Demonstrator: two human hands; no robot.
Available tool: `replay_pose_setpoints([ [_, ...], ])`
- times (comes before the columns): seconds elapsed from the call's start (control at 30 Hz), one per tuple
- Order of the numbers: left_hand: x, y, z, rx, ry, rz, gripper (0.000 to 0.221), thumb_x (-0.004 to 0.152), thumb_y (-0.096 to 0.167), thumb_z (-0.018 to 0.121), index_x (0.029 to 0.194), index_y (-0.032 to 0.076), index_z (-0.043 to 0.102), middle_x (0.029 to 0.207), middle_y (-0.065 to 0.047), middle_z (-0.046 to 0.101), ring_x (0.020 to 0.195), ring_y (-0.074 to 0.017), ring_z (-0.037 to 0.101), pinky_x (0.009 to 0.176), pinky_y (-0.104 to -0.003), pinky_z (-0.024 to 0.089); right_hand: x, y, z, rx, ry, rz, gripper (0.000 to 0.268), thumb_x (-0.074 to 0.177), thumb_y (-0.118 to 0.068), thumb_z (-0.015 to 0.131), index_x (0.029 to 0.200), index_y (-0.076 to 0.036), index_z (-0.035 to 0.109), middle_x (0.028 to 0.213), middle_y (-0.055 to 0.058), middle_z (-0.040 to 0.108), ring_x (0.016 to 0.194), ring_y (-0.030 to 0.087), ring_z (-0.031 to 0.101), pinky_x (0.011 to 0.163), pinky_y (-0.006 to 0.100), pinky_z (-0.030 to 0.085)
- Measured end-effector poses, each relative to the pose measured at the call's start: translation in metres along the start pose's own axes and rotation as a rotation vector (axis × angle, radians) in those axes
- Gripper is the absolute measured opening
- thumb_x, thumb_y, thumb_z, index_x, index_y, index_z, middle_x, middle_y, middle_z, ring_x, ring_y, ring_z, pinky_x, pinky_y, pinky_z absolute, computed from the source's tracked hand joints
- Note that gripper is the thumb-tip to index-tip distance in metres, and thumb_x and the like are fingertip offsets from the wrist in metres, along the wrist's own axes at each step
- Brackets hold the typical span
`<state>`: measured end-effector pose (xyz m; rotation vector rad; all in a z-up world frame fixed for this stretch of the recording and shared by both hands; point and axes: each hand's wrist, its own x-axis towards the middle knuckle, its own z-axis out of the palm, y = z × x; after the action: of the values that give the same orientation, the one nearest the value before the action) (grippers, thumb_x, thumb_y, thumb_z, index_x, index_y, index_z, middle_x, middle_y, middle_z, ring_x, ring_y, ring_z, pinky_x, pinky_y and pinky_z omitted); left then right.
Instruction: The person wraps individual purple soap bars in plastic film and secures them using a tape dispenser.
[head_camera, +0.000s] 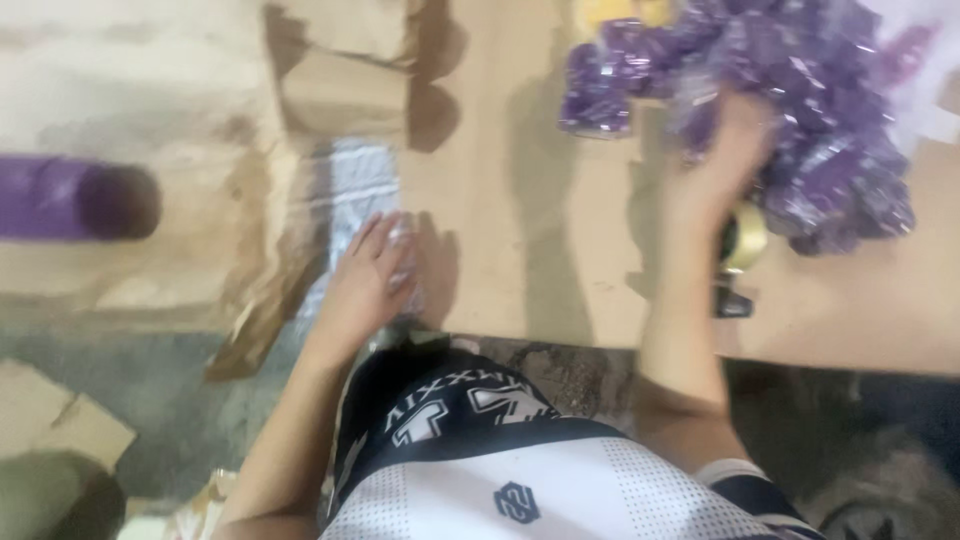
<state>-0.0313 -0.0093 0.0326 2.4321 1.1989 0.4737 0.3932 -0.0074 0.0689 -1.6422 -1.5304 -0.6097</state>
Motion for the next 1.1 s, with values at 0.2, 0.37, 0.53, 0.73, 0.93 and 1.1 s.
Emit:
replay_pose_setpoints([
  [0.2, -0.050, -0.043, 0.006, 0.086, 0.054, -0.198, 0.066, 0.082, 0.029, 0.078, 0.141, 0.013, 0.053, 0.154, -0.021, 0.043, 0.140, -0.0457, 0.043, 0.104, -0.054, 0.041, -0.015, -0.067, 0.059, 1.065, -0.468, 0.920, 0.031, 0.108, -0.011, 0.044, 0.100, -0.004, 0.073, 0.092, 0.007, 0.072, 0.078, 0.014, 0.065, 0.066, 0.026, 0.050],
  [0.37, -0.049, -0.078, 0.010, 0.031, 0.128, -0.278, 0.074, 0.090, 0.036, 0.068, 0.154, 0.009, 0.043, 0.160, -0.024, 0.037, 0.140, -0.0468, 0.041, 0.111, -0.056, 0.040, -0.093, -0.271, 0.137, 0.750, -1.069, 0.320, 0.033, 0.095, -0.022, 0.063, 0.125, -0.010, 0.071, 0.145, 0.011, 0.063, 0.114, 0.027, 0.068, 0.098, 0.038, 0.056],
  [0.53, -0.054, -0.101, 0.000, 0.097, 0.081, -0.183, 0.080, 0.092, 0.048, 0.064, 0.155, 0.007, 0.039, 0.162, -0.022, 0.033, 0.142, -0.0474, 0.036, 0.114, -0.061, 0.031, -0.112, -0.291, 0.130, 0.207, -0.998, -0.225, 0.067, 0.104, -0.042, 0.047, 0.155, -0.001, 0.037, 0.163, 0.020, 0.034, 0.154, 0.033, 0.025, 0.126, 0.049, 0.017],
  [0.73, -0.052, -0.102, -0.010, 0.088, 0.016, -0.114, 0.083, 0.089, 0.052, 0.064, 0.153, 0.005, 0.038, 0.161, -0.024, 0.028, 0.142, -0.0485, 0.032, 0.115, -0.065, 0.024, -0.115, -0.256, 0.104, 0.073, -1.044, -0.100, 0.069, 0.105, -0.042, 0.044, 0.157, 0.001, 0.032, 0.164, 0.024, 0.028, 0.153, 0.036, 0.019, 0.122, 0.047, 0.011],
  [0.93, -0.027, -0.092, -0.023, -0.149, -0.128, -0.185, 0.069, 0.093, 0.037, 0.066, 0.151, 0.008, 0.043, 0.154, -0.016, 0.044, 0.139, -0.0394, 0.046, 0.116, -0.052, 0.039, -0.123, -0.290, 0.103, 0.072, -1.043, -0.011, 0.055, 0.110, -0.036, 0.033, 0.160, -0.014, 0.036, 0.169, 0.012, 0.032, 0.160, 0.027, 0.025, 0.133, 0.042, 0.014],
  [1.1, 0.015, -0.095, -0.041, -0.581, 0.197, -0.237, 0.064, 0.096, 0.021, 0.063, 0.151, -0.004, 0.043, 0.135, -0.030, 0.059, 0.114, -0.0457, 0.065, 0.092, -0.049, 0.053, -0.112, -0.329, 0.128, 0.093, -1.110, 0.013, 0.062, 0.100, -0.027, 0.044, 0.155, 0.001, 0.036, 0.162, 0.023, 0.032, 0.154, 0.035, 0.024, 0.126, 0.043, 0.015],
])
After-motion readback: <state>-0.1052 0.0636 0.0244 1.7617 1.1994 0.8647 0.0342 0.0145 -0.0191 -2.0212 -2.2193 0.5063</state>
